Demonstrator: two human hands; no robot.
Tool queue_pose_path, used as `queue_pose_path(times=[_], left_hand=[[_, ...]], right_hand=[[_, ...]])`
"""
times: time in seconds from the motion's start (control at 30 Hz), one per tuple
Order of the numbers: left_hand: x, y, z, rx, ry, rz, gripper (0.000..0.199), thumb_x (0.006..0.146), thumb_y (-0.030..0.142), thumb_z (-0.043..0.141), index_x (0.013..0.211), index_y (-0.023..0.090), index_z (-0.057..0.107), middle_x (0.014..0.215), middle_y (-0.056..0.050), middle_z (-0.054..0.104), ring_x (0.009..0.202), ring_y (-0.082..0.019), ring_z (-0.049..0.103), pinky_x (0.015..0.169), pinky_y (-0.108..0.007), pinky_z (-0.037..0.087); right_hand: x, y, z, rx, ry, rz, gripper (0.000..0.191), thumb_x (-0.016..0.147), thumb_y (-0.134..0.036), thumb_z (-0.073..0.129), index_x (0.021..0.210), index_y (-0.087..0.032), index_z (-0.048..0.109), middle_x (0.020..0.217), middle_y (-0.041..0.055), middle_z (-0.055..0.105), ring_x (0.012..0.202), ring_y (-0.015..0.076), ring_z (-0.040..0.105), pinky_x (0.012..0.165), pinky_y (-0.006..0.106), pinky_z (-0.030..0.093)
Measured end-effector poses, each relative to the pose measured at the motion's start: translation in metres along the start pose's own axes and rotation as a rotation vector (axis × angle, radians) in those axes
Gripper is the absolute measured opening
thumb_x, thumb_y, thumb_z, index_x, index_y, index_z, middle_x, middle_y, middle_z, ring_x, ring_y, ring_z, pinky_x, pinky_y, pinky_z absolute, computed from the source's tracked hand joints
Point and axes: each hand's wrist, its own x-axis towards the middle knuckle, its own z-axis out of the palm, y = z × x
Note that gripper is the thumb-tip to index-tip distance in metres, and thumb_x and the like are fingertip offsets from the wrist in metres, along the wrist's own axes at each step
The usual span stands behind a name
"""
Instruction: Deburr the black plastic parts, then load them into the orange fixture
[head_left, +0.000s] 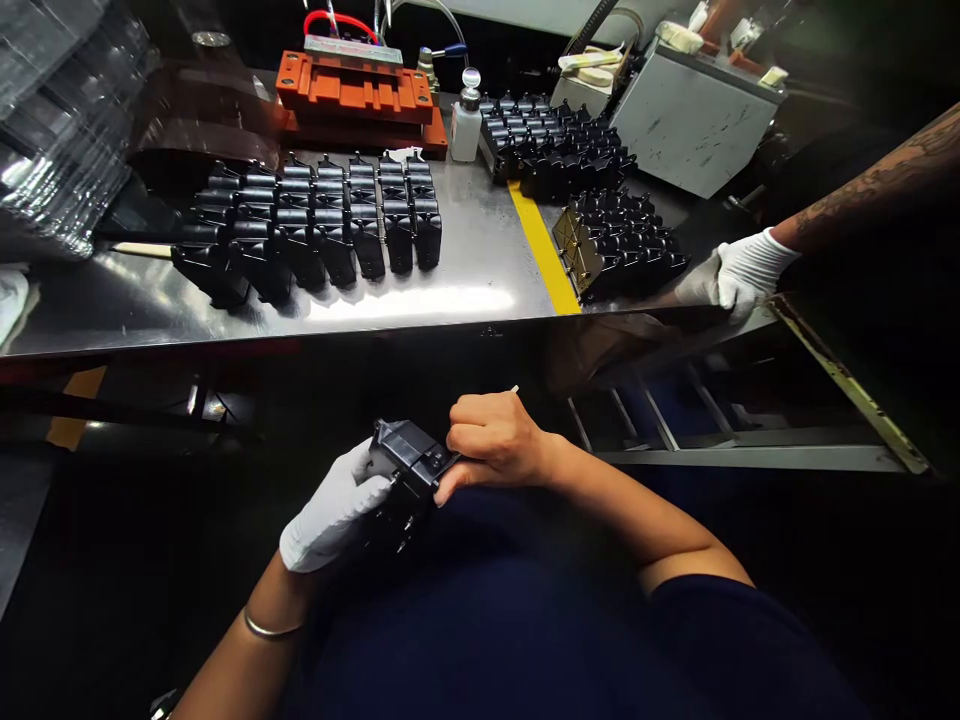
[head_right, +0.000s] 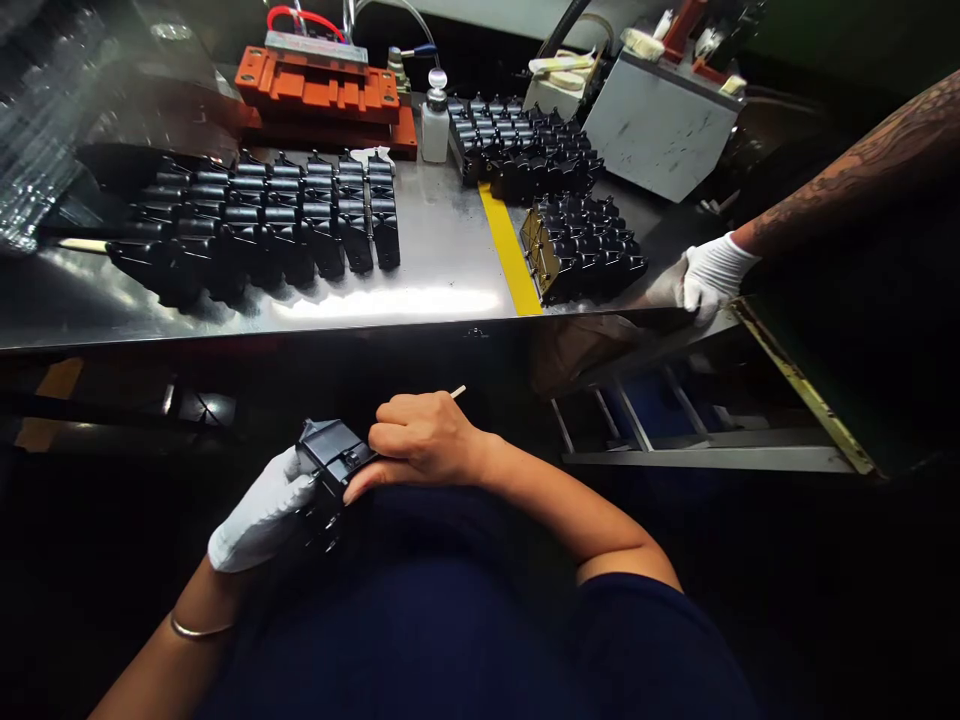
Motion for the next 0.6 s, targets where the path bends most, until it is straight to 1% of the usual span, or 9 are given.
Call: queue_pose_path(times=[0.1, 0.23, 0.27, 0.33, 0.4, 0.47, 0.5, 0.53, 0.6], left_hand=[[0.0, -0.002, -0.003, 0.009, -0.007, 0.007, 0.058, 0.063, 0.062, 0.073, 0.097, 0.016, 0.067, 0.085, -0.007, 0.07, 0.075, -0.022, 0.063, 0.067, -0.03, 0.052], [-0.001, 0.002, -0.013, 0.113, -0.08, -0.042, 0.054, 0.064, 0.055, 0.075, 0.1, 0.016, 0.067, 0.081, -0.006, 0.07, 0.07, -0.021, 0.063, 0.063, -0.03, 0.053], [-0.001, 0.005, -0.015, 0.154, -0.087, -0.055, 0.053, 0.064, 0.053, 0.076, 0.103, 0.017, 0.066, 0.083, -0.006, 0.07, 0.072, -0.022, 0.065, 0.063, -0.031, 0.054], [0.0, 0.013, -0.018, 0.266, -0.073, -0.059, 0.053, 0.065, 0.047, 0.076, 0.109, 0.019, 0.065, 0.091, -0.006, 0.072, 0.079, -0.025, 0.067, 0.067, -0.032, 0.055], [0.003, 0.02, -0.018, 0.399, -0.062, -0.042, 0.052, 0.065, 0.043, 0.077, 0.111, 0.021, 0.066, 0.096, -0.005, 0.072, 0.084, -0.027, 0.068, 0.071, -0.033, 0.056], [0.007, 0.022, -0.016, 0.512, -0.041, 0.009, 0.05, 0.065, 0.041, 0.077, 0.11, 0.022, 0.066, 0.099, -0.005, 0.071, 0.088, -0.026, 0.068, 0.076, -0.035, 0.056], [0.009, 0.02, -0.014, 0.551, 0.019, 0.062, 0.049, 0.066, 0.04, 0.077, 0.11, 0.022, 0.066, 0.1, -0.005, 0.07, 0.09, -0.026, 0.068, 0.08, -0.036, 0.056], [0.012, 0.018, -0.013, 0.574, 0.145, 0.135, 0.049, 0.067, 0.039, 0.077, 0.111, 0.022, 0.064, 0.102, -0.005, 0.069, 0.093, -0.025, 0.067, 0.085, -0.038, 0.054], [0.018, 0.009, -0.008, 0.523, 0.56, 0.306, 0.056, 0.067, 0.034, 0.078, 0.119, 0.021, 0.058, 0.113, -0.007, 0.064, 0.105, -0.024, 0.062, 0.097, -0.041, 0.048]], right_hand=[[-0.001, 0.0, -0.004, 0.111, -0.101, 0.086, 0.064, 0.086, -0.07, 0.039, 0.05, -0.017, 0.041, 0.05, -0.0041, 0.036, 0.047, 0.0078, 0.033, 0.048, 0.025, 0.018], [-0.008, 0.003, -0.011, 0.516, -0.334, 0.109, 0.066, 0.083, -0.071, 0.044, 0.047, -0.017, 0.035, 0.045, -0.0057, 0.037, 0.042, 0.0051, 0.031, 0.045, 0.023, 0.02], [-0.009, 0.004, -0.012, 0.619, -0.339, 0.138, 0.066, 0.082, -0.072, 0.045, 0.047, -0.017, 0.036, 0.045, -0.0059, 0.037, 0.042, 0.0046, 0.031, 0.045, 0.022, 0.021], [-0.01, 0.004, -0.012, 0.737, -0.273, 0.279, 0.062, 0.077, -0.073, 0.052, 0.054, -0.016, 0.048, 0.048, -0.0054, 0.044, 0.044, 0.0048, 0.036, 0.045, 0.02, 0.026], [-0.009, 0.001, -0.007, 0.742, -0.232, 0.445, 0.053, 0.073, -0.067, 0.064, 0.071, -0.013, 0.06, 0.057, -0.0034, 0.053, 0.05, 0.0064, 0.044, 0.049, 0.019, 0.032], [-0.006, -0.005, 0.003, 0.686, -0.259, 0.578, 0.042, 0.073, -0.054, 0.07, 0.08, -0.013, 0.064, 0.063, -0.0027, 0.057, 0.055, 0.0074, 0.048, 0.051, 0.019, 0.035], [-0.006, -0.007, 0.01, 0.664, -0.257, 0.642, 0.036, 0.074, -0.049, 0.07, 0.079, -0.013, 0.064, 0.063, -0.003, 0.056, 0.055, 0.0074, 0.048, 0.052, 0.019, 0.034], [-0.006, -0.009, 0.017, 0.649, -0.219, 0.712, 0.032, 0.076, -0.045, 0.068, 0.077, -0.013, 0.064, 0.062, -0.0033, 0.055, 0.055, 0.0073, 0.047, 0.051, 0.02, 0.034], [-0.008, -0.011, 0.032, 0.644, -0.029, 0.866, 0.032, 0.077, -0.045, 0.065, 0.074, -0.014, 0.062, 0.059, -0.0042, 0.051, 0.054, 0.0072, 0.044, 0.051, 0.02, 0.033]])
